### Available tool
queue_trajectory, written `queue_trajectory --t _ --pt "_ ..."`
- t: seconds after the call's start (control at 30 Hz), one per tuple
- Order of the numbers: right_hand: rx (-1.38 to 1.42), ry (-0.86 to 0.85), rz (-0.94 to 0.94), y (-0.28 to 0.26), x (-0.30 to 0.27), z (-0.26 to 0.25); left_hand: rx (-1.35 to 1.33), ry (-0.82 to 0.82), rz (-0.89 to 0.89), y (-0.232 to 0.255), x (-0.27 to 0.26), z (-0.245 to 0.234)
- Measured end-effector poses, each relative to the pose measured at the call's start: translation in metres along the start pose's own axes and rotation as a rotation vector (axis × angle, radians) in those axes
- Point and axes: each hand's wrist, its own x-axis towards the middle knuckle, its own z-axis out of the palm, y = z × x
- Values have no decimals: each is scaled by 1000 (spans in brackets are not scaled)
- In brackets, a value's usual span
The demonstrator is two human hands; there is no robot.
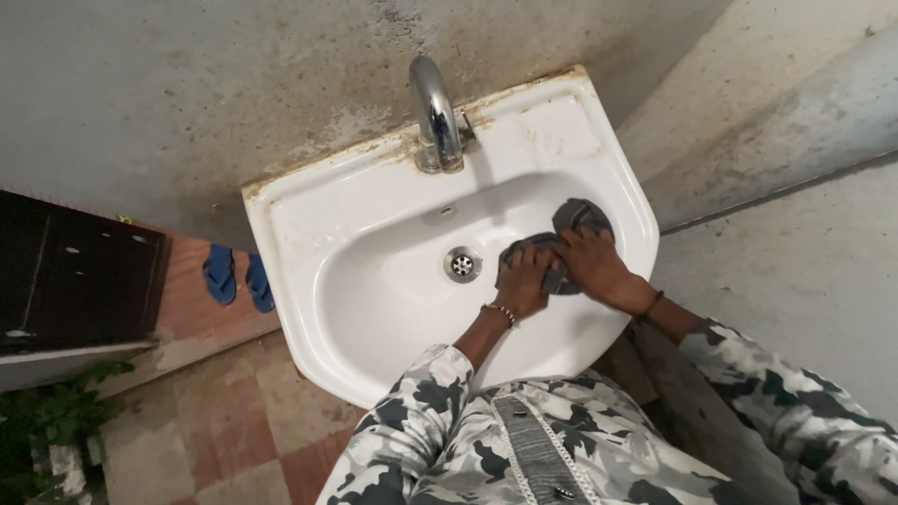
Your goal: The person uses a dark cloth to wipe the exterior and interior of a white pedestal sink. They turn on the tap to wet the cloth, then scrub the basin, faucet, and surrounding surfaces repeatedly.
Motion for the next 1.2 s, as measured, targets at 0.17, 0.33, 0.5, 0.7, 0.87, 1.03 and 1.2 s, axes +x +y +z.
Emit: queue_trajectory --t 0.17,0.33,0.5,0.7,0.87,1.03,1.2 --pt "98 -116 9 -6 -20 13 -110 -218 34 -3 -26 -7" --pt "349 -334 60 -33 -28 20 -209 -168 184 -16 -65 -9" --pt "530 -382 -29 -51 -40 39 -420 -571 -107 -18 -88 -44" --pt "690 -418 -231 -13 -8 121 -1149 -729 -428 -56 -99 -38" --pt "892 -380 -132 59 54 69 -1690 -427 -310 -70 -45 -43" --pt "519 507 75 72 88 -104 -1295 352 -434 0 15 -151" --pt "490 733 223 11 78 -154 -507 636 -136 54 -3 -179"
